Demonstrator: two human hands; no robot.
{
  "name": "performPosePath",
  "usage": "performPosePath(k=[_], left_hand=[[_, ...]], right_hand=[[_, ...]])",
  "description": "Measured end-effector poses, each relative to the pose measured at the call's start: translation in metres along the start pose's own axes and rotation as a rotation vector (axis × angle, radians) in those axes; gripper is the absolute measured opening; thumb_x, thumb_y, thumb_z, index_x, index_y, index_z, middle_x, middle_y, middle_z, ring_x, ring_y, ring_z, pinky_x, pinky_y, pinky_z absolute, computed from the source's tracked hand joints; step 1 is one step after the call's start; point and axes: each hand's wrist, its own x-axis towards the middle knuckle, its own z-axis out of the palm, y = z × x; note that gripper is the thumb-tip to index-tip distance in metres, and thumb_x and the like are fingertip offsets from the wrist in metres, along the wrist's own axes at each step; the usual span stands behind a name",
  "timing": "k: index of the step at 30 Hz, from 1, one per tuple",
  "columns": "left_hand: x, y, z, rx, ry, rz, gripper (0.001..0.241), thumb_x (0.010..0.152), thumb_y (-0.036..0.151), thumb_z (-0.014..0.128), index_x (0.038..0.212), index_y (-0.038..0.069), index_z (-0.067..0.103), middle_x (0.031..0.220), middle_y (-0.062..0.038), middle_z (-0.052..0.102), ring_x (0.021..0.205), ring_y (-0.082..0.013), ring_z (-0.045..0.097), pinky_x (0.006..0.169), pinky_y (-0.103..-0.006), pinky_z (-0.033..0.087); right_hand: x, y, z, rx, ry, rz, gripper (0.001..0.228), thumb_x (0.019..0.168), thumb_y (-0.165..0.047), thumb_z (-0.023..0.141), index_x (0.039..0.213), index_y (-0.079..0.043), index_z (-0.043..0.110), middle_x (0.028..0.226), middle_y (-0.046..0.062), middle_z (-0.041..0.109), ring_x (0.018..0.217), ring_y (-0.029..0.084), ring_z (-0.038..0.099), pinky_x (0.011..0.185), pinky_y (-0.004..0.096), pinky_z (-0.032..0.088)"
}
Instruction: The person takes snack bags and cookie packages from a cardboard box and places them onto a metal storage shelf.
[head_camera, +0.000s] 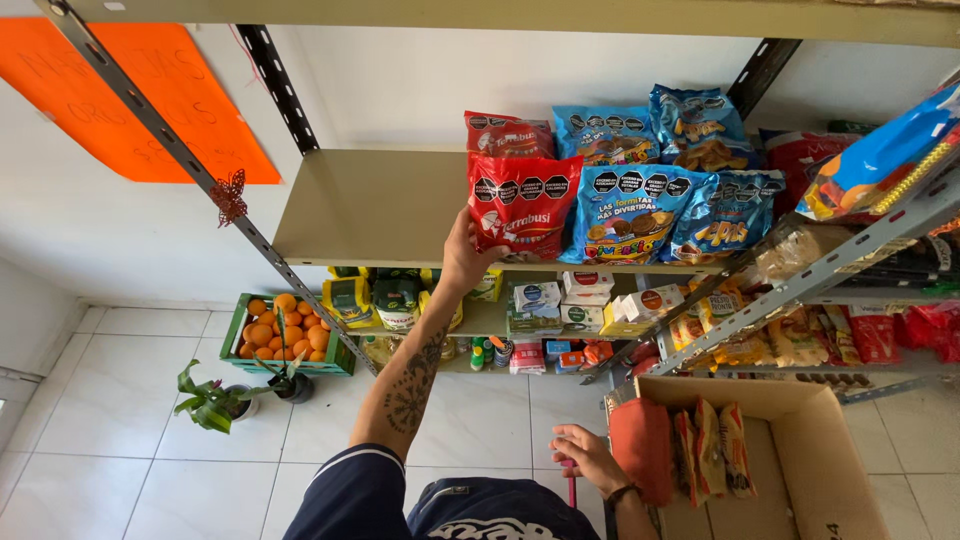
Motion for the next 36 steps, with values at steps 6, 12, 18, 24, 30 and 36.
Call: performPosePath(k=[6, 12, 18, 24, 30, 36], left_hand=[[-0.001, -0.012, 0.006, 0.016, 0.045, 0.093, 0.111, 0.098, 0.046, 0.094, 0.183, 0.021, 0.026, 0.160, -0.022, 0.071, 0.142, -0.0423, 0.078, 0.104, -0.0620, 0.073], [-0.011, -0.038, 0.018, -0.035, 0.180, 0.204, 0.104, 0.100, 0.036, 0.096, 0.180, 0.011, 0.035, 0.163, -0.024, 0.050, 0.151, -0.0406, 0.068, 0.111, -0.0583, 0.073], [-0.025, -0.022, 0.023, 0.255, 0.209, 0.193, 0.079, 0.115, 0.048, 0.076, 0.179, 0.017, 0.042, 0.152, -0.018, 0.054, 0.086, -0.0254, 0.067, 0.073, -0.0512, 0.065], [-0.022, -0.024, 0.022, 0.284, 0.124, 0.173, 0.082, 0.118, 0.052, 0.072, 0.185, 0.026, 0.033, 0.160, -0.018, 0.054, 0.066, -0.0188, 0.065, 0.065, -0.0467, 0.067], [-0.027, -0.001, 0.019, 0.168, 0.044, 0.100, 0.105, 0.102, 0.058, 0.086, 0.183, 0.028, 0.026, 0.173, -0.022, 0.038, 0.159, -0.0408, 0.059, 0.094, -0.0590, 0.079], [-0.032, -0.028, 0.023, 0.276, 0.214, 0.167, 0.117, 0.097, 0.053, 0.097, 0.184, 0.022, 0.026, 0.169, -0.022, 0.043, 0.142, -0.0365, 0.071, 0.080, -0.0470, 0.079]], right_hand=[[0.000, 0.000, 0.004, -0.029, -0.020, 0.030, 0.070, 0.101, -0.043, 0.075, 0.161, -0.007, 0.071, 0.141, 0.018, 0.085, 0.116, 0.025, 0.083, 0.080, 0.034, 0.071], [-0.004, 0.011, 0.005, -0.008, -0.020, 0.072, 0.063, 0.106, -0.038, 0.074, 0.162, -0.008, 0.071, 0.138, 0.016, 0.084, 0.113, 0.024, 0.082, 0.077, 0.034, 0.071], [0.013, 0.039, 0.002, -0.001, -0.039, 0.099, 0.057, 0.110, -0.035, 0.072, 0.160, -0.008, 0.070, 0.136, 0.015, 0.083, 0.110, 0.024, 0.085, 0.074, 0.034, 0.072], [0.004, 0.035, 0.013, -0.053, -0.040, 0.085, 0.056, 0.108, -0.037, 0.071, 0.157, -0.008, 0.072, 0.131, 0.013, 0.083, 0.108, 0.021, 0.084, 0.076, 0.033, 0.070], [0.015, 0.053, 0.014, -0.017, -0.034, 0.100, 0.052, 0.110, -0.035, 0.073, 0.153, -0.008, 0.075, 0.131, 0.015, 0.083, 0.107, 0.025, 0.084, 0.076, 0.035, 0.069], [0.010, 0.052, 0.012, -0.037, -0.043, 0.122, 0.053, 0.112, -0.038, 0.071, 0.155, -0.008, 0.074, 0.130, 0.013, 0.082, 0.107, 0.023, 0.084, 0.073, 0.032, 0.066]])
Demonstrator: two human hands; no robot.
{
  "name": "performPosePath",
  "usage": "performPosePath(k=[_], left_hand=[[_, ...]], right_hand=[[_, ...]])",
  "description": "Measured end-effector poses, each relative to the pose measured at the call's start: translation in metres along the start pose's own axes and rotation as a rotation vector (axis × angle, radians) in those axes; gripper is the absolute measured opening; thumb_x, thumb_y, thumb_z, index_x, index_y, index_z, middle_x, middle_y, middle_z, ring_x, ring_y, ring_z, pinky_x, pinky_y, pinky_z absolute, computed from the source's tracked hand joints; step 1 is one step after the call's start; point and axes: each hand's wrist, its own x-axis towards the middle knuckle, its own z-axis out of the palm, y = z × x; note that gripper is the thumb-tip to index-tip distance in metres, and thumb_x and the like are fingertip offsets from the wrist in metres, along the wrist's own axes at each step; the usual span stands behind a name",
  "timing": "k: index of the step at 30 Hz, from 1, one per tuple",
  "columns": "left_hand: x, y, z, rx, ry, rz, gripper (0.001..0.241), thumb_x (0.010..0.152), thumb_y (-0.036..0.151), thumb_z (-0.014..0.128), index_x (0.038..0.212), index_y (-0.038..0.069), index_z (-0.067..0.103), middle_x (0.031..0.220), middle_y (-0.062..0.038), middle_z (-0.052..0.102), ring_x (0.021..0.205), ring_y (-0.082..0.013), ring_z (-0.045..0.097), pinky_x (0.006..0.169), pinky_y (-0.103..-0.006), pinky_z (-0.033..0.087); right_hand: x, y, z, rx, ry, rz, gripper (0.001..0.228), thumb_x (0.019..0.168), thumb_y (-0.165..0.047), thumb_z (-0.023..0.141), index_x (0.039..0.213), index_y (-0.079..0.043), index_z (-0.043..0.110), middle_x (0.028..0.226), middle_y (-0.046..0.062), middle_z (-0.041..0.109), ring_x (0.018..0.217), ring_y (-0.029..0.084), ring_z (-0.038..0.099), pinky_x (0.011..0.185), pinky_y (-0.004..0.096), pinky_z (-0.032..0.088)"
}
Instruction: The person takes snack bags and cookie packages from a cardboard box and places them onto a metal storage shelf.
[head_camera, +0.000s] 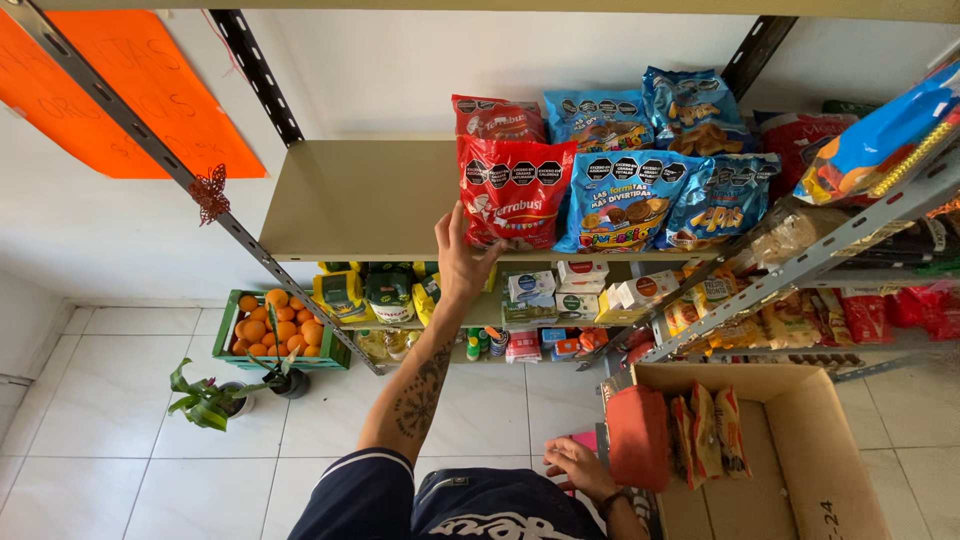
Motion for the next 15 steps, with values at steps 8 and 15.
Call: performPosePath(k=[8, 15], left_hand=[[-0.032, 0.009, 0.001, 0.121, 0.140, 0.032, 0.105, 0.096, 0.047, 0.101, 0.177, 0.017, 0.042, 0.160, -0.022, 0.051, 0.139, -0.0391, 0.066, 0.093, -0.0555, 0.067], [-0.059, 0.030, 0.023, 0.161, 0.130, 0.121, 0.079, 0.097, 0.039, 0.101, 0.157, 0.009, 0.059, 0.139, -0.020, 0.060, 0.122, -0.0393, 0.069, 0.090, -0.0525, 0.065]], right_hand=[[0.012, 0.011, -0.005, 0.034, 0.034, 0.001, 0.048, 0.112, -0.035, 0.071, 0.152, -0.009, 0.075, 0.129, 0.013, 0.084, 0.102, 0.021, 0.085, 0.069, 0.031, 0.068], [-0.005, 0.004, -0.009, 0.093, 0.056, -0.021, 0.044, 0.112, -0.029, 0.073, 0.150, -0.006, 0.075, 0.125, 0.014, 0.082, 0.100, 0.022, 0.084, 0.068, 0.032, 0.068]])
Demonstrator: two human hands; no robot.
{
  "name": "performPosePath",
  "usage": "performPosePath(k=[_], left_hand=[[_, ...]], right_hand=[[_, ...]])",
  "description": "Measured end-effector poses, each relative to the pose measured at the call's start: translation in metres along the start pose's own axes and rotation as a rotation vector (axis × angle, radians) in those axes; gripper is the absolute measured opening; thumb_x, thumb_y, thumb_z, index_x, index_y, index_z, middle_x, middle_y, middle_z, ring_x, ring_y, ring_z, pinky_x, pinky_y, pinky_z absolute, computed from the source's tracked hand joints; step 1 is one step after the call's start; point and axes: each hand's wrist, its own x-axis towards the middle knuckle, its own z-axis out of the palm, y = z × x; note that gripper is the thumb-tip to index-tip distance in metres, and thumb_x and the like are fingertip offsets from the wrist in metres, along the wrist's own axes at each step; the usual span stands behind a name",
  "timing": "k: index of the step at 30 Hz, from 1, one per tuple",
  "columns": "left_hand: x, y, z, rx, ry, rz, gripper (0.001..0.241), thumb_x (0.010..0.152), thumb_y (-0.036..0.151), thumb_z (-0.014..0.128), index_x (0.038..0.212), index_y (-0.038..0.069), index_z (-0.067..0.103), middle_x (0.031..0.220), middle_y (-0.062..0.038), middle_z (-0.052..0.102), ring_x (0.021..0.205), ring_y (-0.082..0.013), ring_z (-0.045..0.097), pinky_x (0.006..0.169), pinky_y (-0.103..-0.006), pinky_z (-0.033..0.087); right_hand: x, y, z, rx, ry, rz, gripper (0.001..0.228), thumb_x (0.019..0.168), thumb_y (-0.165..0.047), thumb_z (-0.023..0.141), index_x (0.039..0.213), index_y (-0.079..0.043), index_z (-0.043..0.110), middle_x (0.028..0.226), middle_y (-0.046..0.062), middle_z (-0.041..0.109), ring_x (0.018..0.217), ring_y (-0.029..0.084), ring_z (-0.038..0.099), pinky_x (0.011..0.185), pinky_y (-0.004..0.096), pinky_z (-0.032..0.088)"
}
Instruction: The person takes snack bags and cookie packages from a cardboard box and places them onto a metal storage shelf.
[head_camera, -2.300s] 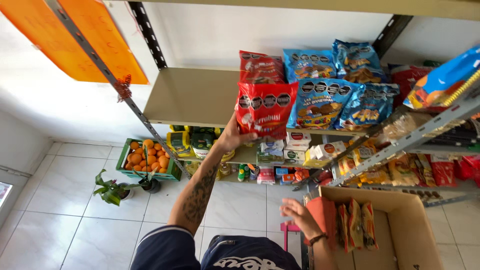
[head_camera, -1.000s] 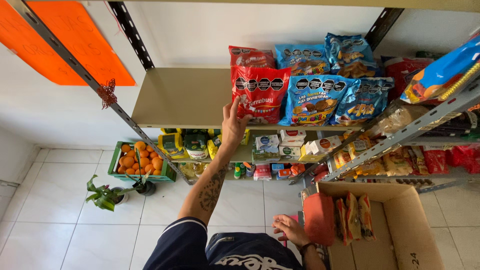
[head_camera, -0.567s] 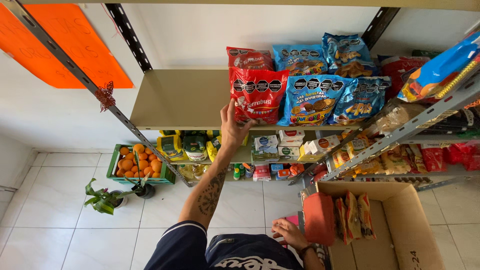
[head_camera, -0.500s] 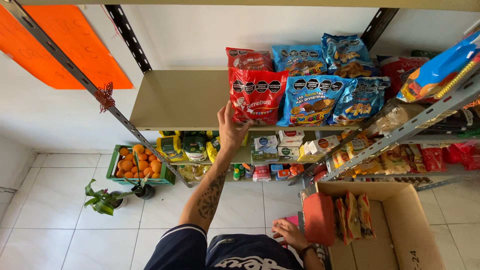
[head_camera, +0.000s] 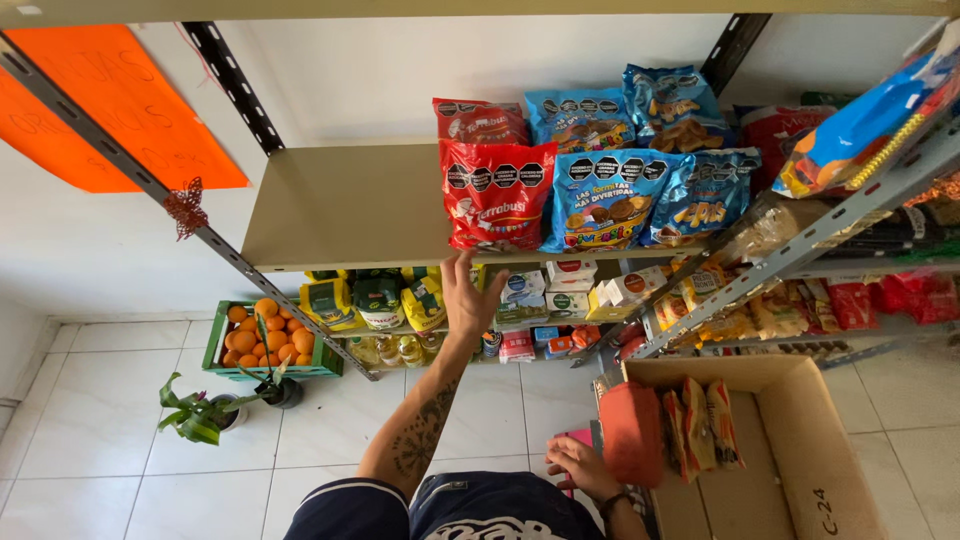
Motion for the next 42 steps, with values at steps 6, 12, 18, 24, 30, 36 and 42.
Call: performPosePath(k=[6, 12, 18, 24, 30, 36, 42], left_hand=[[-0.070, 0.053, 0.043, -0.176, -0.265, 0.067, 0.066, 0.105, 0.045, 0.092, 0.145, 0.003, 0.061, 0.130, -0.019, 0.057, 0.113, -0.0405, 0.065, 0.083, -0.0531, 0.060], [-0.135, 0.106, 0.114, -0.249, -0.735, 0.004, 0.067, 0.097, 0.055, 0.093, 0.144, 0.016, 0.066, 0.125, -0.009, 0.057, 0.109, -0.0349, 0.067, 0.078, -0.0563, 0.063], [-0.208, 0.144, 0.206, -0.315, -1.019, 0.320, 0.053, 0.090, 0.062, 0.094, 0.123, 0.025, 0.076, 0.116, -0.003, 0.070, 0.110, -0.0387, 0.082, 0.096, -0.0523, 0.068], [-0.250, 0.222, 0.261, -0.068, -1.633, 0.275, 0.038, 0.095, 0.047, 0.081, 0.128, 0.027, 0.077, 0.128, -0.006, 0.071, 0.129, -0.0393, 0.075, 0.099, -0.0602, 0.067], [-0.263, 0.281, 0.282, -0.041, -1.694, 0.761, 0.038, 0.105, 0.009, 0.064, 0.136, 0.006, 0.084, 0.163, -0.014, 0.063, 0.158, -0.0423, 0.049, 0.120, -0.0637, 0.056], [-0.300, 0.288, 0.329, 0.348, -1.804, 1.037, 0.039, 0.100, 0.014, 0.080, 0.138, 0.013, 0.086, 0.191, 0.006, 0.036, 0.173, -0.0496, 0.025, 0.129, -0.0679, 0.039], [-0.352, 0.258, 0.368, 0.266, -1.790, 0.950, 0.051, 0.083, 0.006, 0.096, 0.133, 0.008, 0.087, 0.171, -0.005, 0.057, 0.168, -0.0516, 0.033, 0.114, -0.0704, 0.056]], right_hand=[[0.008, 0.026, -0.015, 0.089, 0.027, -0.089, 0.050, 0.110, -0.028, 0.073, 0.154, -0.004, 0.073, 0.124, 0.015, 0.082, 0.106, 0.024, 0.084, 0.070, 0.032, 0.068], [-0.033, 0.055, -0.029, 0.457, 0.089, -0.255, 0.041, 0.113, -0.013, 0.070, 0.152, 0.001, 0.069, 0.126, 0.020, 0.081, 0.111, 0.026, 0.081, 0.083, 0.037, 0.070], [-0.090, 0.103, -0.043, 0.842, 0.308, -0.413, 0.044, 0.112, -0.012, 0.073, 0.153, 0.002, 0.069, 0.128, 0.025, 0.080, 0.108, 0.036, 0.086, 0.077, 0.042, 0.075], [-0.133, 0.156, -0.049, 1.052, 0.461, -0.473, 0.034, 0.116, -0.010, 0.067, 0.147, 0.003, 0.070, 0.122, 0.027, 0.083, 0.101, 0.038, 0.088, 0.074, 0.047, 0.074], [-0.158, 0.204, -0.032, 1.115, 0.634, -0.551, 0.039, 0.115, -0.008, 0.066, 0.150, 0.010, 0.068, 0.124, 0.028, 0.081, 0.103, 0.042, 0.086, 0.074, 0.054, 0.075], [-0.189, 0.215, -0.029, 1.209, 0.699, -0.530, 0.037, 0.116, -0.007, 0.062, 0.150, 0.007, 0.066, 0.124, 0.029, 0.080, 0.105, 0.042, 0.086, 0.078, 0.056, 0.077], [-0.191, 0.213, -0.031, 1.231, 0.714, -0.519, 0.034, 0.116, -0.007, 0.062, 0.148, 0.006, 0.066, 0.124, 0.027, 0.081, 0.106, 0.039, 0.086, 0.080, 0.059, 0.078]])
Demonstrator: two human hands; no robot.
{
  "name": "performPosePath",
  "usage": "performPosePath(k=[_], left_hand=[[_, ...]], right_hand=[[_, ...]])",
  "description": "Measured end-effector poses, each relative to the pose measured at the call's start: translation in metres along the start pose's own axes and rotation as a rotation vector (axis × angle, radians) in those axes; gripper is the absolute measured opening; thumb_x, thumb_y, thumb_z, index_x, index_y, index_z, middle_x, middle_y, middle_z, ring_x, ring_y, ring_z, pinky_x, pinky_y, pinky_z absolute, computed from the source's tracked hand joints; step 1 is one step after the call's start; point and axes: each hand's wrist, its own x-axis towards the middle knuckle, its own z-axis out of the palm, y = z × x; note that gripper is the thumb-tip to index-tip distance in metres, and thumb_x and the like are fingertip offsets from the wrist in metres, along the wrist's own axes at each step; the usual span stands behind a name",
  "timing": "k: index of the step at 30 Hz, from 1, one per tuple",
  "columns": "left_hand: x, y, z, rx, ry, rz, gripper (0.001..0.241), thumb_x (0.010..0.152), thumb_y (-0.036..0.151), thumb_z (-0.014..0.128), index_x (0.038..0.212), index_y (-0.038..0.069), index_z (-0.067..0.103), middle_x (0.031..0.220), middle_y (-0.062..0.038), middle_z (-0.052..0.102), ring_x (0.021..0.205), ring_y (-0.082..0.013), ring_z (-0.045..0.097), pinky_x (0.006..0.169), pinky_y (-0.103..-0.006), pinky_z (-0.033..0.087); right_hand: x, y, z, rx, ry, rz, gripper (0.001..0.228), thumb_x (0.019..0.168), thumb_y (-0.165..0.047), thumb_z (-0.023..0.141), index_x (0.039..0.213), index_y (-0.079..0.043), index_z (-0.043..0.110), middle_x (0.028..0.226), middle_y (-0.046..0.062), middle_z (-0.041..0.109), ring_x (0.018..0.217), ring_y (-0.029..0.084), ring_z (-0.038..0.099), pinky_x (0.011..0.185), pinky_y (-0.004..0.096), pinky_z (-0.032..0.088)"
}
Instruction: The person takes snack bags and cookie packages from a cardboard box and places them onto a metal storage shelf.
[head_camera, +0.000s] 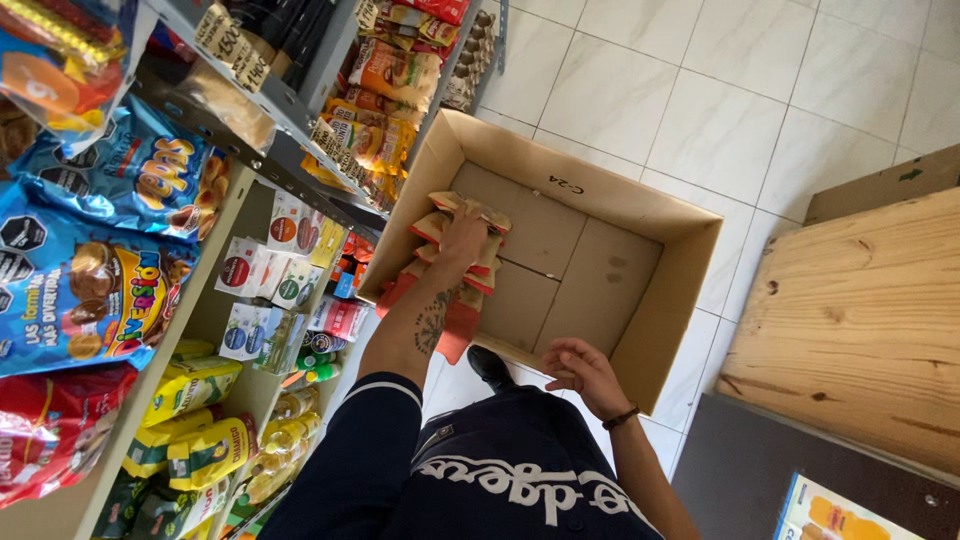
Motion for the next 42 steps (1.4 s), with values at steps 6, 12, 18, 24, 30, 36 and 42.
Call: performPosePath(k=[6, 12, 18, 24, 30, 36, 42], left_hand=[[0.015, -0.007, 0.006, -0.043, 0.154, 0.127, 0.018, 0.093, 0.001, 0.084, 0.109, 0.006, 0.089, 0.125, -0.010, 0.078, 0.136, -0.0422, 0.063, 0.107, -0.0482, 0.065], [-0.058, 0.033, -0.098, -0.087, 0.207, 0.312, 0.022, 0.093, 0.005, 0.088, 0.112, 0.015, 0.089, 0.112, -0.007, 0.079, 0.117, -0.0374, 0.070, 0.104, -0.0514, 0.060], [-0.162, 0.081, -0.200, -0.300, 0.109, 0.451, 0.027, 0.101, -0.003, 0.076, 0.114, 0.014, 0.092, 0.117, -0.007, 0.087, 0.124, -0.0396, 0.076, 0.112, -0.0541, 0.059], [-0.186, 0.094, -0.202, -0.642, 0.022, 0.642, 0.028, 0.114, -0.004, 0.057, 0.115, 0.008, 0.082, 0.119, -0.015, 0.082, 0.123, -0.0402, 0.078, 0.109, -0.0538, 0.060], [-0.225, 0.067, -0.208, -0.706, 0.491, 0.669, 0.030, 0.114, 0.003, 0.067, 0.140, 0.017, 0.075, 0.147, -0.014, 0.073, 0.139, -0.0480, 0.072, 0.115, -0.0610, 0.062], [-0.263, -0.001, -0.140, -0.965, 0.988, 0.193, 0.066, 0.103, 0.032, 0.096, 0.160, 0.011, 0.069, 0.146, -0.022, 0.073, 0.142, -0.0447, 0.071, 0.121, -0.0547, 0.057], [-0.389, 0.021, -0.178, -1.440, 0.293, -0.053, 0.124, 0.101, 0.067, 0.083, 0.183, -0.004, 0.024, 0.171, -0.049, 0.048, 0.155, -0.0625, 0.056, 0.123, -0.0723, 0.056]], right_hand=[[0.003, -0.028, 0.012, -0.163, 0.067, 0.054, 0.032, 0.116, -0.011, 0.068, 0.145, 0.002, 0.072, 0.120, 0.021, 0.084, 0.102, 0.030, 0.086, 0.087, 0.049, 0.077], [0.033, -0.054, -0.004, -0.605, 0.131, -0.082, 0.042, 0.112, -0.017, 0.086, 0.149, 0.000, 0.076, 0.129, 0.025, 0.082, 0.117, 0.035, 0.081, 0.093, 0.051, 0.070], [0.033, -0.132, 0.060, -0.818, 0.144, -0.269, 0.095, 0.100, -0.027, 0.098, 0.175, 0.003, 0.047, 0.171, 0.033, 0.053, 0.164, 0.056, 0.049, 0.128, 0.069, 0.054], [0.050, -0.143, 0.073, -0.793, 0.068, -0.292, 0.097, 0.089, -0.028, 0.107, 0.166, 0.003, 0.056, 0.159, 0.030, 0.066, 0.158, 0.049, 0.059, 0.128, 0.065, 0.054], [0.064, -0.115, 0.068, -0.620, -0.082, -0.484, 0.037, 0.098, -0.006, 0.097, 0.133, 0.001, 0.087, 0.120, 0.019, 0.088, 0.113, 0.027, 0.080, 0.093, 0.051, 0.066], [0.066, -0.113, 0.099, -0.492, -0.277, -0.510, 0.021, 0.104, -0.005, 0.089, 0.125, -0.002, 0.089, 0.104, 0.012, 0.087, 0.091, 0.019, 0.075, 0.078, 0.045, 0.065], [0.061, -0.110, 0.166, -0.351, -0.431, -0.465, 0.027, 0.106, -0.006, 0.087, 0.131, 0.001, 0.085, 0.103, 0.016, 0.085, 0.088, 0.020, 0.076, 0.078, 0.041, 0.060]])
